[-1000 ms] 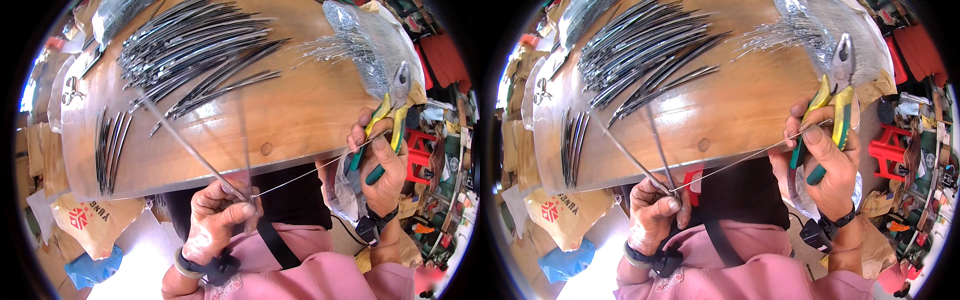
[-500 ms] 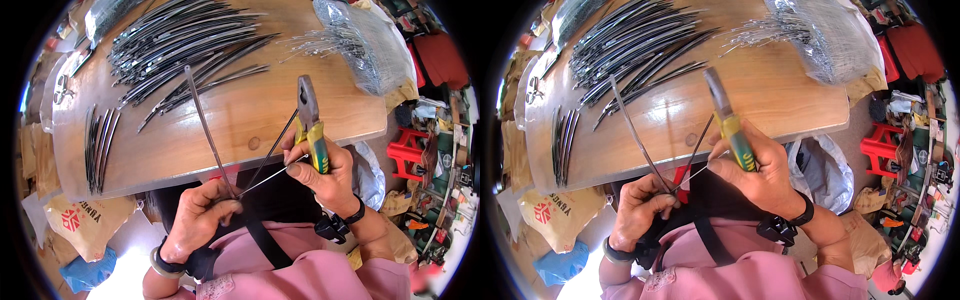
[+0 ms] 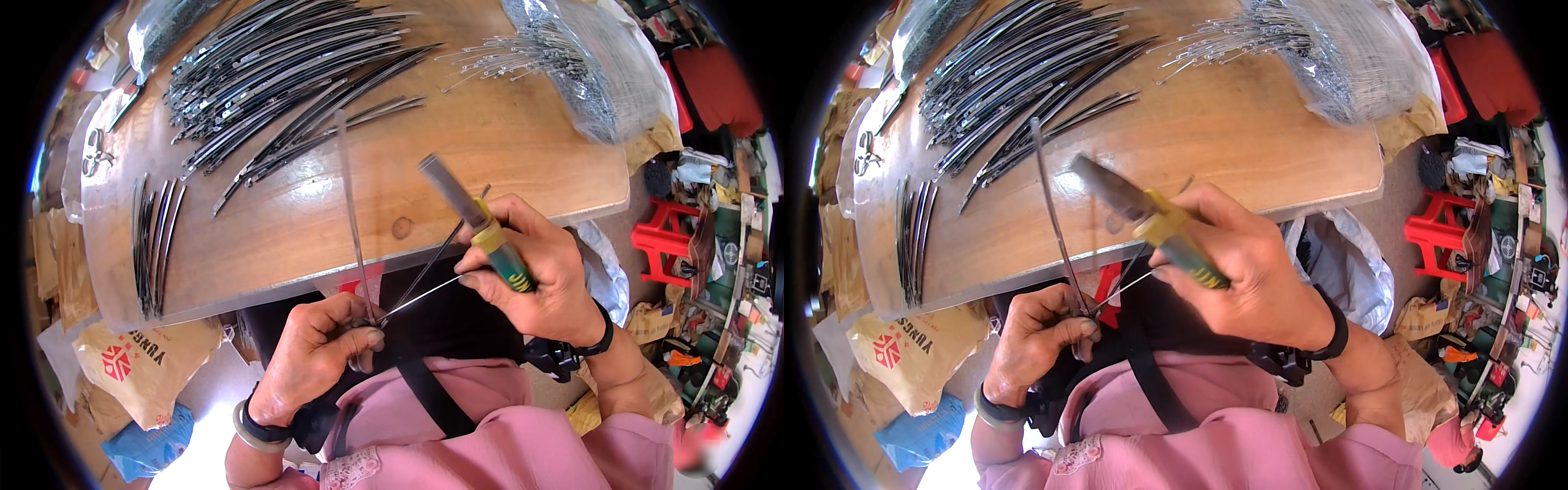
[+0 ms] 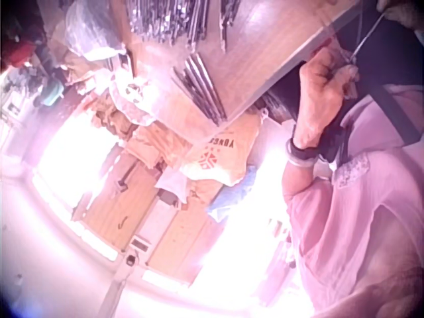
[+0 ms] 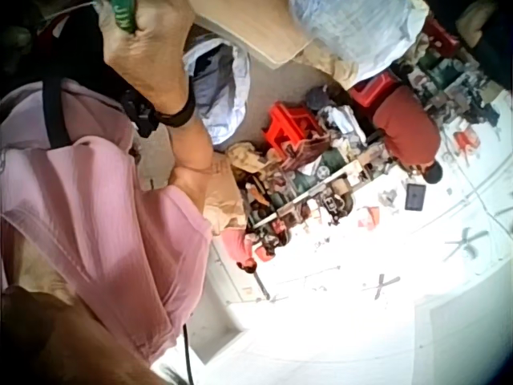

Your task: The person uses pliers to bend small metal rods and then bundles the finished pieces together by hand, eventually placing the bundle into a container on the floor.

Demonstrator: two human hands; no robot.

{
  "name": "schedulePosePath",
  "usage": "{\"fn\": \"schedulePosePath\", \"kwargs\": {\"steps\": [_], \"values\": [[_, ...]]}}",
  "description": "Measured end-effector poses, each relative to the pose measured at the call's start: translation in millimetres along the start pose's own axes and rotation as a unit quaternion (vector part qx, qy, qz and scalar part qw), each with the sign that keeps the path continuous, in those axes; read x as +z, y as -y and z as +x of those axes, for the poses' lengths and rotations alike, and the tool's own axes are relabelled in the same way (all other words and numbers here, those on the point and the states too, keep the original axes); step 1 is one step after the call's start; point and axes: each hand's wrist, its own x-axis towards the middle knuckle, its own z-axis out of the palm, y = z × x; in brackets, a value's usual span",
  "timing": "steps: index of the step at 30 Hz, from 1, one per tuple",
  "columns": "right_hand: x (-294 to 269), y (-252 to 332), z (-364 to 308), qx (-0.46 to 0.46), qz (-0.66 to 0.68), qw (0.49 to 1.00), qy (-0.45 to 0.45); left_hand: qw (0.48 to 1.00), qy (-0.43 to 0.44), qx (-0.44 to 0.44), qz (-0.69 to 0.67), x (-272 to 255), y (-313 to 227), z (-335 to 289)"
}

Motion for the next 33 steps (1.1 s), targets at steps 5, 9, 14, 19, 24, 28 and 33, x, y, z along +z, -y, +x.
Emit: {"fn": "schedulePosePath", "kwargs": {"steps": [5, 9, 14, 19, 24, 28, 33], "values": [[-6.7, 6.9, 17.9, -0.133, -0.198, 0.97, 0.038, 0.999, 0.01, 0.025, 0.044, -0.5, 1.4, 0.6], [0.4, -4.4, 25.2, -0.175, -0.216, 0.957, 0.083, 0.999, 0.0, 0.026, 0.031, 0.4, 2.6, -3.1], [6.1, -3.6, 25.5, -0.165, -0.214, 0.955, 0.126, 1.0, 0.023, 0.009, 0.018, -4.3, -5.0, -8.6], [6.4, 14.4, 24.0, -0.178, -0.209, 0.956, 0.108, 0.996, 0.085, 0.012, -0.039, -32.5, -14.0, -2.2], [16.9, 26.2, 19.7, -0.207, -0.192, 0.952, 0.118, 0.99, 0.129, 0.017, -0.06, -17.0, -4.1, 12.2], [20.4, 16.3, 22.1, -0.235, -0.258, 0.934, 0.071, 0.984, 0.066, 0.03, -0.163, 4.9, 2.0, 3.7], [2.1, 15.8, 9.2, -0.126, -0.249, 0.96, 0.004, 0.937, 0.012, 0.026, -0.347, 6.4, 6.6, -4.4]]}}
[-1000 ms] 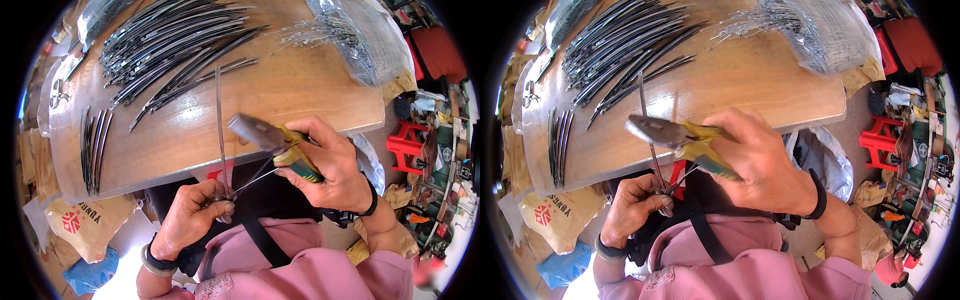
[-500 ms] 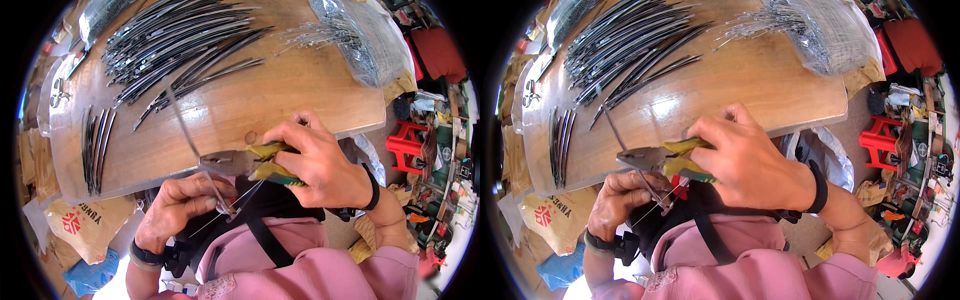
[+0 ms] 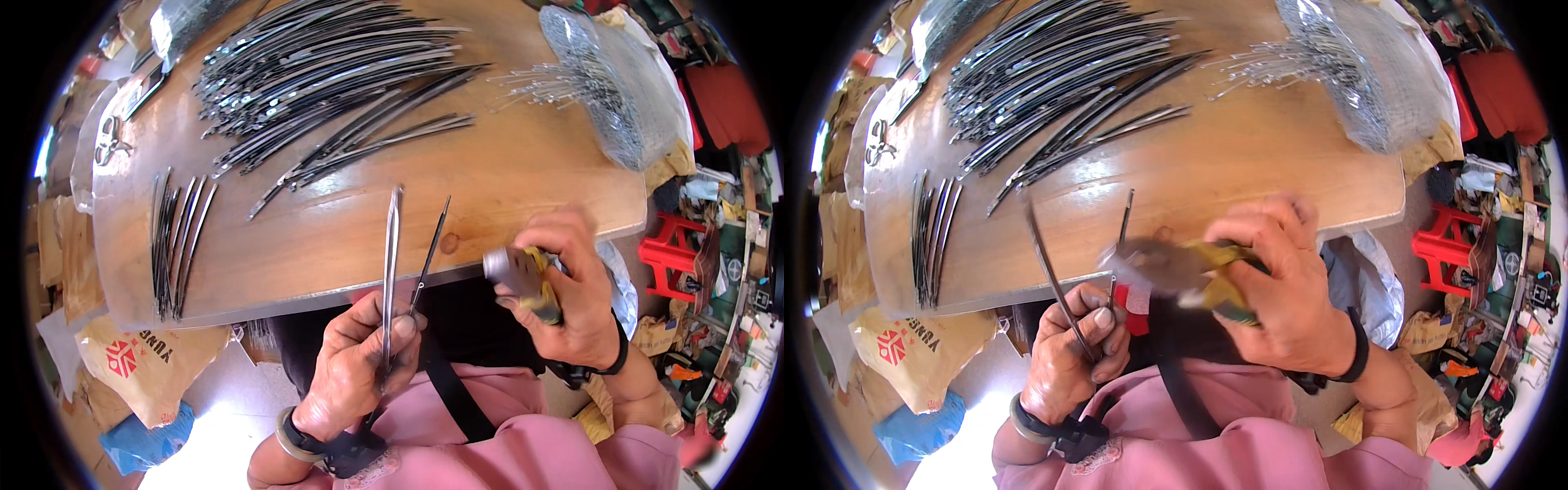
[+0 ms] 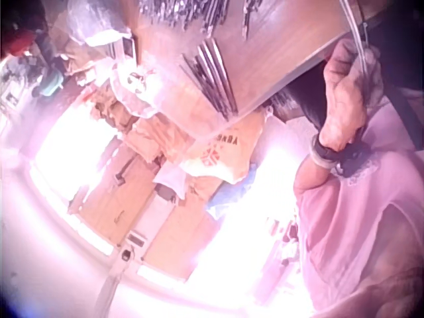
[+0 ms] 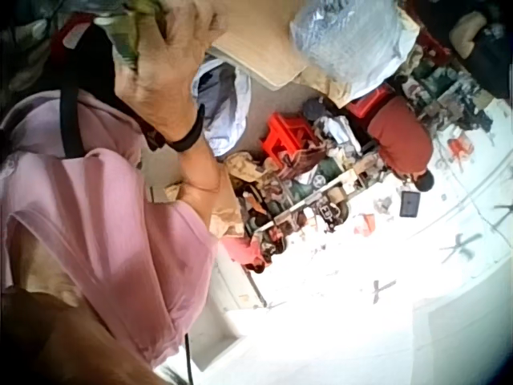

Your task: The person uses pliers to bend small metal rods and then bundles the finished pieces together by hand, eventually placing the bundle into a container on the floor.

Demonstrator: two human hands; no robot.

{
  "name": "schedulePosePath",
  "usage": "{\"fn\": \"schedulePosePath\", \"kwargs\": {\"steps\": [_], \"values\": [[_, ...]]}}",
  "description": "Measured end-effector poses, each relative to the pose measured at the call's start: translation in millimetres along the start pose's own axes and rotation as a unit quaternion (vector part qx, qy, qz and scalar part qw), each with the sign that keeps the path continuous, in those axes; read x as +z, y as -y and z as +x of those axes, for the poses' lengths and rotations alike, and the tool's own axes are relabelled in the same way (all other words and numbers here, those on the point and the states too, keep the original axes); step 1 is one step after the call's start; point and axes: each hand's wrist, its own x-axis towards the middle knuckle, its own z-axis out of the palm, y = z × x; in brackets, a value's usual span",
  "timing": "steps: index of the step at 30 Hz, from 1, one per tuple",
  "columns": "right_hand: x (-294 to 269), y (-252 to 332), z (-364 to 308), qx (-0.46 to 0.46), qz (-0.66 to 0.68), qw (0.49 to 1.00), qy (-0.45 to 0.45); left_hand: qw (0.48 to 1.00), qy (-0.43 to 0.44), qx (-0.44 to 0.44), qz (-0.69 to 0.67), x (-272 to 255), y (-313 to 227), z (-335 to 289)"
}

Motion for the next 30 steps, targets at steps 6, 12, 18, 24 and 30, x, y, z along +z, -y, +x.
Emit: {"fn": "schedulePosePath", "kwargs": {"steps": [6, 12, 18, 24, 30], "values": [[2.3, 12.3, -12.0, 0.079, 0.179, 0.966, 0.171, 0.977, -0.04, 0.18, 0.106, 9.7, 1.8, -7.8], [7.1, 15.8, -10.5, 0.056, 0.145, 0.966, 0.205, 0.943, -0.073, 0.234, 0.224, 10.9, 2.2, -5.3], [22.4, 22.7, 7.6, -0.078, 0.084, 0.975, 0.19, 0.92, -0.137, 0.291, 0.222, -6.2, 0.6, -14.4], [18.8, 5.1, 50.4, -0.12, 0.109, 0.975, 0.15, 0.917, -0.219, 0.265, 0.201, -32.6, -39.7, -24.5], [-20.7, -74.0, 89.6, -0.125, -0.224, 0.966, 0.022, 0.514, -0.383, 0.431, 0.635, -103.4, -100.2, -40.1]]}}
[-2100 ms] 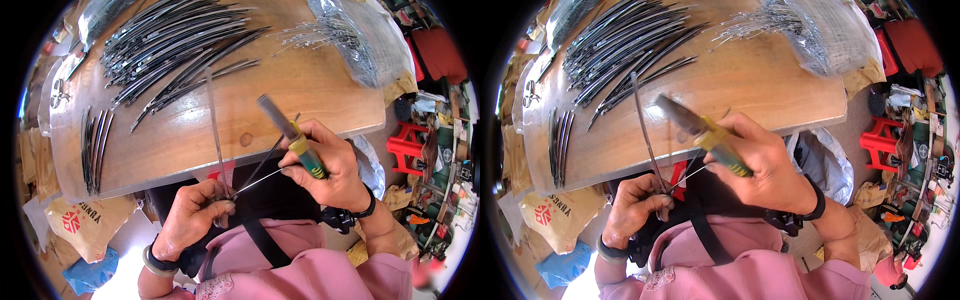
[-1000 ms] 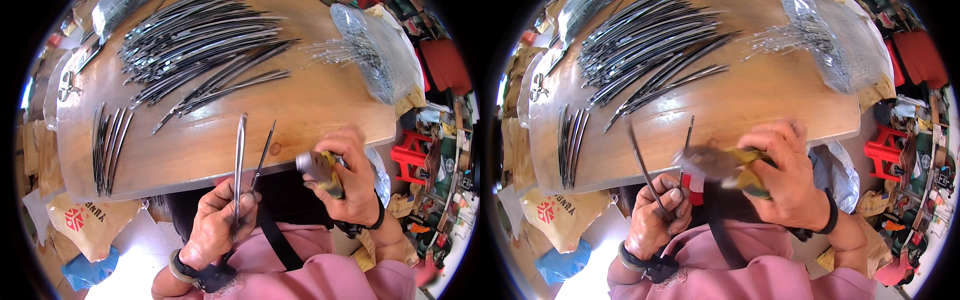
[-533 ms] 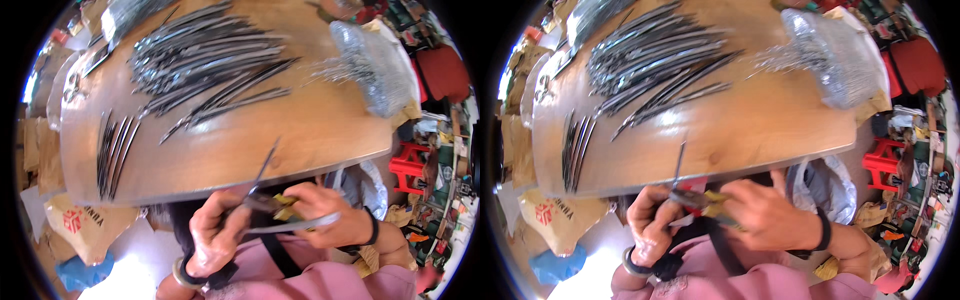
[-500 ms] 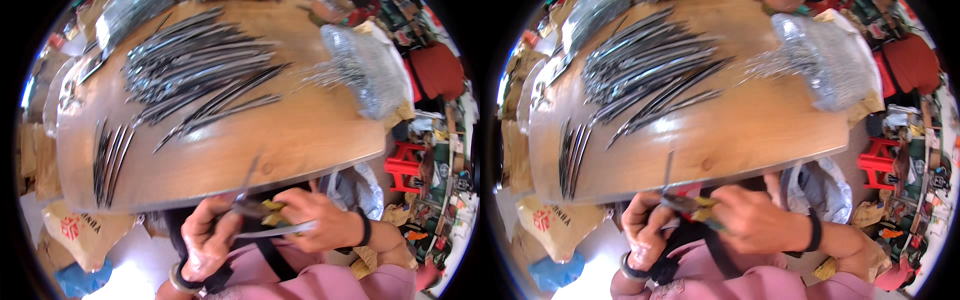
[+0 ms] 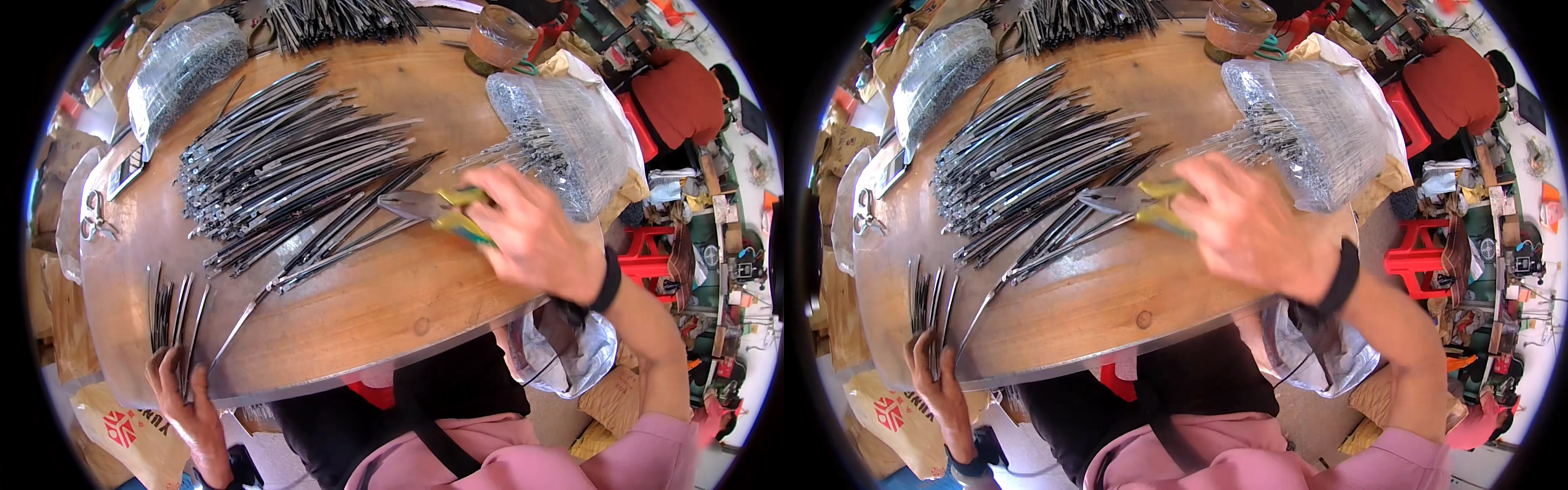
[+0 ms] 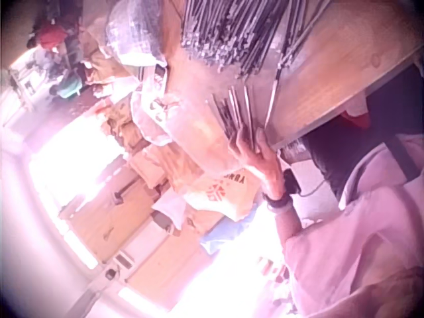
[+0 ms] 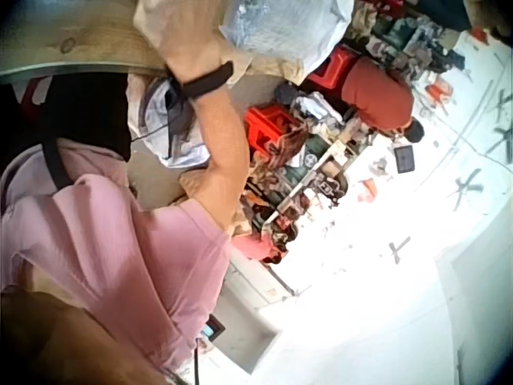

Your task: The person uses pliers to bend small metal rods and then bundles the finished pieces together by hand, eventually placing the bundle into a container on the floor.

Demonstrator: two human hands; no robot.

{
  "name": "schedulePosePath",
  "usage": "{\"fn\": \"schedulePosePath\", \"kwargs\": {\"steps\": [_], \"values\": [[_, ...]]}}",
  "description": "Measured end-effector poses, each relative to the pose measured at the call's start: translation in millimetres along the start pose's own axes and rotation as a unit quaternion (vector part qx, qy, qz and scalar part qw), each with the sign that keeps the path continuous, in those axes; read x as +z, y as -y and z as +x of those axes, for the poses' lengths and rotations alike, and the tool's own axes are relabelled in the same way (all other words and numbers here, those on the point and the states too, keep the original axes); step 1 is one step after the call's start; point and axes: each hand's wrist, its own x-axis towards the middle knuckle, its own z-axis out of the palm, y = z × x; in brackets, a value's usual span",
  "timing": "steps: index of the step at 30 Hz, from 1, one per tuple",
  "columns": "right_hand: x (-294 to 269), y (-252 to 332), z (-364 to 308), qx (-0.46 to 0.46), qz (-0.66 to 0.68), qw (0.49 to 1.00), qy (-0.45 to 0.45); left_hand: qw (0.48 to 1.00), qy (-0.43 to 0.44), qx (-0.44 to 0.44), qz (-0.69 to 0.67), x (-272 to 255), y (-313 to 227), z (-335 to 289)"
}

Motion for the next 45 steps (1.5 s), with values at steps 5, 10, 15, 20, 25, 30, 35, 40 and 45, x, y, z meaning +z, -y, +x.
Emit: {"fn": "schedulePosePath", "kwargs": {"steps": [5, 10, 15, 20, 25, 30, 35, 40, 45], "values": [[15.5, -22.9, 2.6, -0.049, -0.118, 0.991, 0.038, 0.987, 0.121, 0.09, -0.056, 29.4, -47.9, 18.9], [-14.7, 9.1, 10.0, -0.027, -0.062, 0.997, -0.044, 0.972, 0.147, 0.184, 0.016, 62.8, -50.7, 46.0], [-42.6, 45.5, 6.4, 0.153, 0.218, 0.937, -0.226, 0.978, 0.148, 0.148, 0.013, 44.5, -60.7, 51.6], [-42.2, 56.9, -29.1, 0.289, 0.588, 0.676, -0.338, 0.96, 0.189, -0.091, -0.184, 22.8, -56.1, 27.1], [-15.2, 51.3, -81.0, 0.408, 0.404, 0.784, -0.236, 0.661, 0.158, -0.398, -0.616, 13.4, -69.3, -24.0], [-5.3, 66.0, -83.7, 0.442, 0.645, 0.566, -0.262, 0.455, 0.186, -0.367, -0.79, 41.2, -101.4, -42.7], [-18.4, 86.4, -69.2, 0.385, 0.718, 0.515, -0.267, 0.508, 0.28, -0.364, -0.729, 50.5, -121.9, -56.1], [-21.3, 91.4, -66.3, 0.334, 0.624, 0.668, -0.229, 0.721, 0.248, -0.337, -0.553, 49.3, -120.9, -63.7], [-7.0, 99.3, -70.6, 0.324, 0.577, 0.734, -0.153, 0.804, 0.339, -0.229, -0.432, 48.8, -123.3, -59.7]]}}
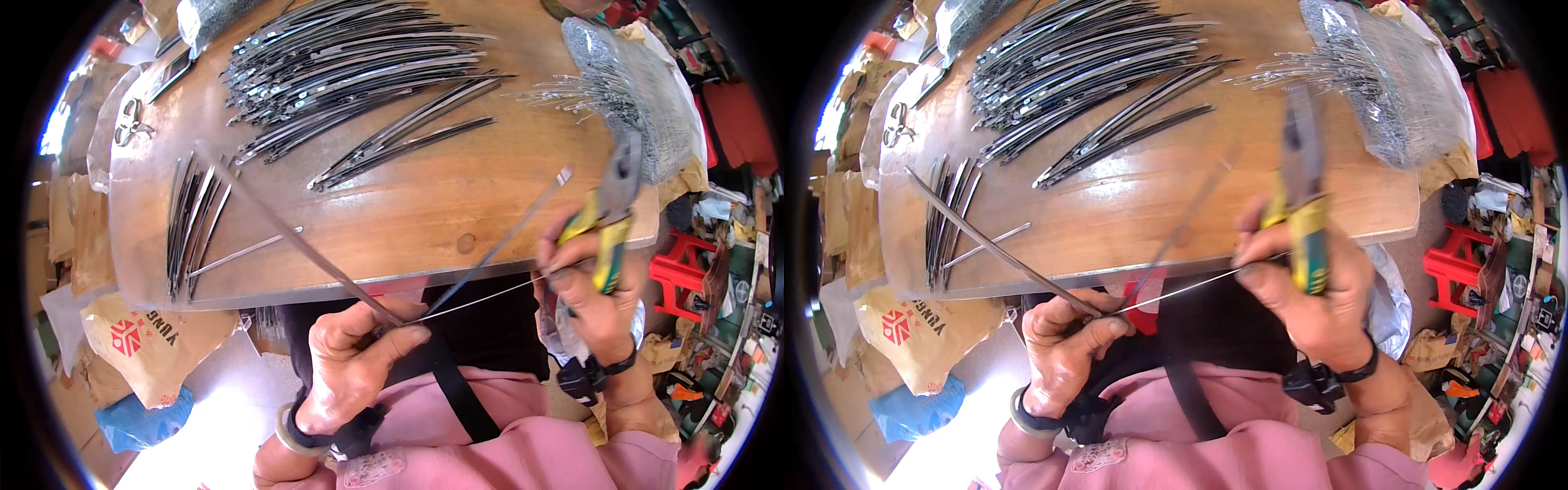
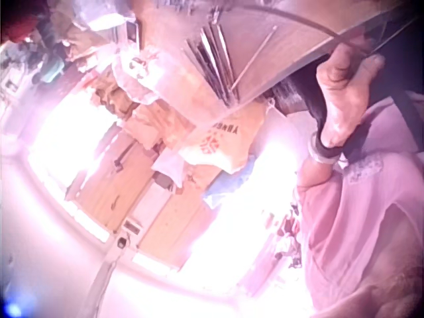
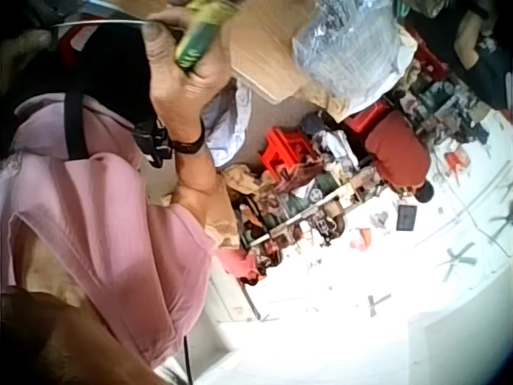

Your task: The person uses pliers to bend small metal rods and then bundles the finished pieces together by hand, eventually placing the bundle into a container on the floor.

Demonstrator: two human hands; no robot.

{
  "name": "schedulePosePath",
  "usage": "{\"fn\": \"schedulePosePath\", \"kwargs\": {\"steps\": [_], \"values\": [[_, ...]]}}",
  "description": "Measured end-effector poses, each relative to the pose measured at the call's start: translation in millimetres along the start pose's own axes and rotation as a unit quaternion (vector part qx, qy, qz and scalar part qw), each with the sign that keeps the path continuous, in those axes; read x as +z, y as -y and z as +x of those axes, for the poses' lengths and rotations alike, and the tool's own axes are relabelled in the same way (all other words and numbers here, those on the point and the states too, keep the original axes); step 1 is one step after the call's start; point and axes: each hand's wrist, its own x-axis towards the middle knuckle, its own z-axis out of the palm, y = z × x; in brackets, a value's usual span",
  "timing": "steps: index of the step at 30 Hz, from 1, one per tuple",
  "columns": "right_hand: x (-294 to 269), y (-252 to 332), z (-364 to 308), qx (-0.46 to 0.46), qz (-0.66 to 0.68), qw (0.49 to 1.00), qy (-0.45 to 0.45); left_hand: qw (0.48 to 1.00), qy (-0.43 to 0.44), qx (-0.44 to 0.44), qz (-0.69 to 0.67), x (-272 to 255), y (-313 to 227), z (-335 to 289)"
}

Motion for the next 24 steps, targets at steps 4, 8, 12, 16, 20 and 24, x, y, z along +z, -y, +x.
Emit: {"fn": "schedulePosePath", "kwargs": {"steps": [4, 8, 12, 16, 20, 24], "values": [[13.4, -13.9, -1.5, -0.01, -0.106, 0.992, 0.07, 0.988, 0.076, 0.002, 0.131, -1.7, -4.5, 7.3], [11.8, -13.0, -2.2, 0.103, 0.031, 0.994, 0.023, 0.99, 0.112, -0.074, 0.037, -11.8, -0.6, 10.1], [3.3, -17.2, 1.3, 0.043, -0.007, 0.995, 0.086, 0.988, 0.107, -0.102, -0.037, -15.7, 3.0, 11.8], [-0.4, -7.8, 2.9, -0.019, -0.144, 0.981, 0.13, 0.985, 0.129, -0.114, -0.012, -16.4, 1.9, 12.4], [9.7, 12.5, 5.9, -0.051, -0.229, 0.96, 0.153, 0.975, 0.144, -0.17, 0.005, -15.5, 2.9, 11.5], [5.5, 11.1, 18.4, -0.168, -0.346, 0.9, 0.204, 0.973, 0.146, -0.178, 0.026, -14.5, 0.8, 10.4]]}}
